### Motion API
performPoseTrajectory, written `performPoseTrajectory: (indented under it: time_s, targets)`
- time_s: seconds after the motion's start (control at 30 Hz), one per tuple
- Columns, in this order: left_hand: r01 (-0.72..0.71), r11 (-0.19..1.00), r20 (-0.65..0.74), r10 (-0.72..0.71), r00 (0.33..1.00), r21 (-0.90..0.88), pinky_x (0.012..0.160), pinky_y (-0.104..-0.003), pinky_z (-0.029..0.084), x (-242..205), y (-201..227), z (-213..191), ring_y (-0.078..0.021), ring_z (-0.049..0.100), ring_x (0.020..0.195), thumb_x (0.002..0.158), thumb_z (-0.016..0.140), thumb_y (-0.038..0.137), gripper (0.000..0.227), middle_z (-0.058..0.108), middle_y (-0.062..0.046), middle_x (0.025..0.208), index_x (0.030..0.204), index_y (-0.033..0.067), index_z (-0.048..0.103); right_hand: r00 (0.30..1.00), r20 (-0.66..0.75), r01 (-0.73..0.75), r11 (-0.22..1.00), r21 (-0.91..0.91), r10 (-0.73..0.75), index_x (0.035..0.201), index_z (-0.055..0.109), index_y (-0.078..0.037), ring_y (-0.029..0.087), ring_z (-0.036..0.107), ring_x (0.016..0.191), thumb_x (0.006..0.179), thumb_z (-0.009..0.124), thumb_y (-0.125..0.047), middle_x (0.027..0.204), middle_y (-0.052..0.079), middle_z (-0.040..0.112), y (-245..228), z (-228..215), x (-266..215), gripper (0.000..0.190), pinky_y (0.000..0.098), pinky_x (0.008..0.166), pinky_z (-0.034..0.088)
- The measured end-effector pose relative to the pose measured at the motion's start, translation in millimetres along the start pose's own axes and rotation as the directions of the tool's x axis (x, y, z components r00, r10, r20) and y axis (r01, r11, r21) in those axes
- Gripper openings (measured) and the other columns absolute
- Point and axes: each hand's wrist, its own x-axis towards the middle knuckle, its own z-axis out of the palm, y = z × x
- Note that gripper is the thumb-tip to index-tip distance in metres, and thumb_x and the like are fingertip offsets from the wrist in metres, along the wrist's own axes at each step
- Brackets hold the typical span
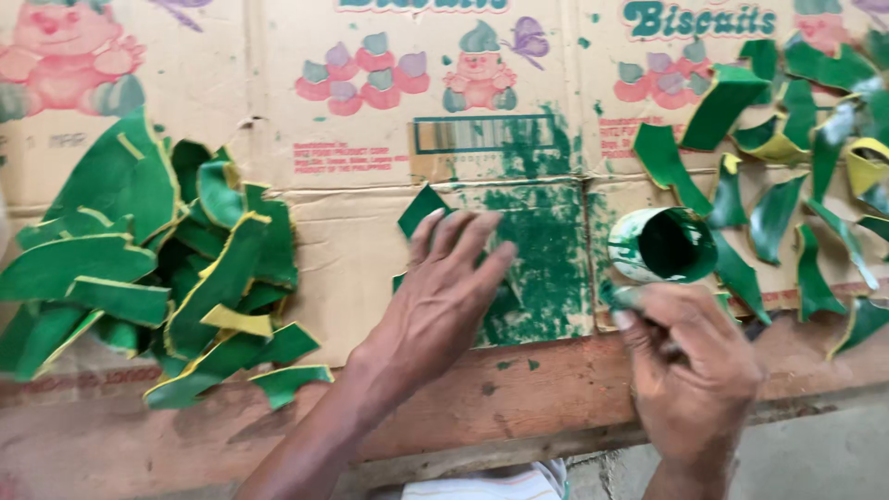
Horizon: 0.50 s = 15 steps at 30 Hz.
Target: The person paints green foam pieces with green paint using a small brush. They pick up each piece, apply paint to the surface, and place the finished pieces on a cardboard surface. The process is repeated for multiple pieces.
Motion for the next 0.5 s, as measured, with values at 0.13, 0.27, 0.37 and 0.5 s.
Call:
performPoseTrajectory:
  time_s: [0.13, 0.27, 0.37, 0.5]
  targets:
    - [0.048, 0.984, -0.024, -0.053, 0.998, -0.174, 0.115, -0.058, 0.021, -11, 3, 16, -0.0407, 0.038, 0.137, 0.066, 0.083, 0.025, 0.069, 0.048, -0.022, 0.143, 0.128, 0.0052, 0.061, 0.990, -0.050, 0.117, 0.958, -0.263, -0.135, 0.109, 0.074, 0.001, 0.017, 0.070, 0.087, 0.095, 0.081, 0.004, 0.104, 0.011, 0.074, 23, -21, 23, 0.017, 0.0264, 0.078, 0.054]
    - [0.022, 0.987, -0.012, -0.024, 1.000, -0.157, 0.118, -0.055, 0.024, -6, 0, 22, -0.0364, 0.042, 0.137, 0.070, 0.084, 0.029, 0.066, 0.051, -0.017, 0.143, 0.127, 0.0058, 0.062, 0.991, 0.013, 0.133, 0.949, -0.287, -0.135, 0.109, 0.076, 0.000, 0.024, 0.072, 0.088, 0.092, 0.079, 0.002, 0.103, 0.014, 0.075, 42, -22, 49, 0.018, 0.0330, 0.083, 0.055]
    - [0.015, 0.986, -0.013, -0.017, 1.000, -0.167, 0.118, -0.053, 0.025, -3, 0, 21, -0.0358, 0.043, 0.136, 0.070, 0.084, 0.028, 0.064, 0.052, -0.018, 0.141, 0.126, 0.0050, 0.063, 0.989, 0.093, 0.135, 0.937, -0.322, -0.111, 0.106, 0.077, -0.003, 0.027, 0.072, 0.087, 0.089, 0.077, -0.002, 0.103, 0.014, 0.076, 54, -16, 64, 0.017, 0.0360, 0.083, 0.055]
    - [-0.001, 0.985, -0.018, -0.003, 1.000, -0.174, 0.118, -0.055, 0.025, -2, -1, 20, -0.0362, 0.044, 0.135, 0.071, 0.083, 0.027, 0.060, 0.053, -0.017, 0.138, 0.123, 0.0050, 0.064, 0.991, 0.120, 0.100, 0.924, -0.368, -0.059, 0.103, 0.079, -0.007, 0.029, 0.073, 0.087, 0.087, 0.076, -0.007, 0.100, 0.012, 0.076, 66, -4, 74, 0.016, 0.0382, 0.082, 0.055]
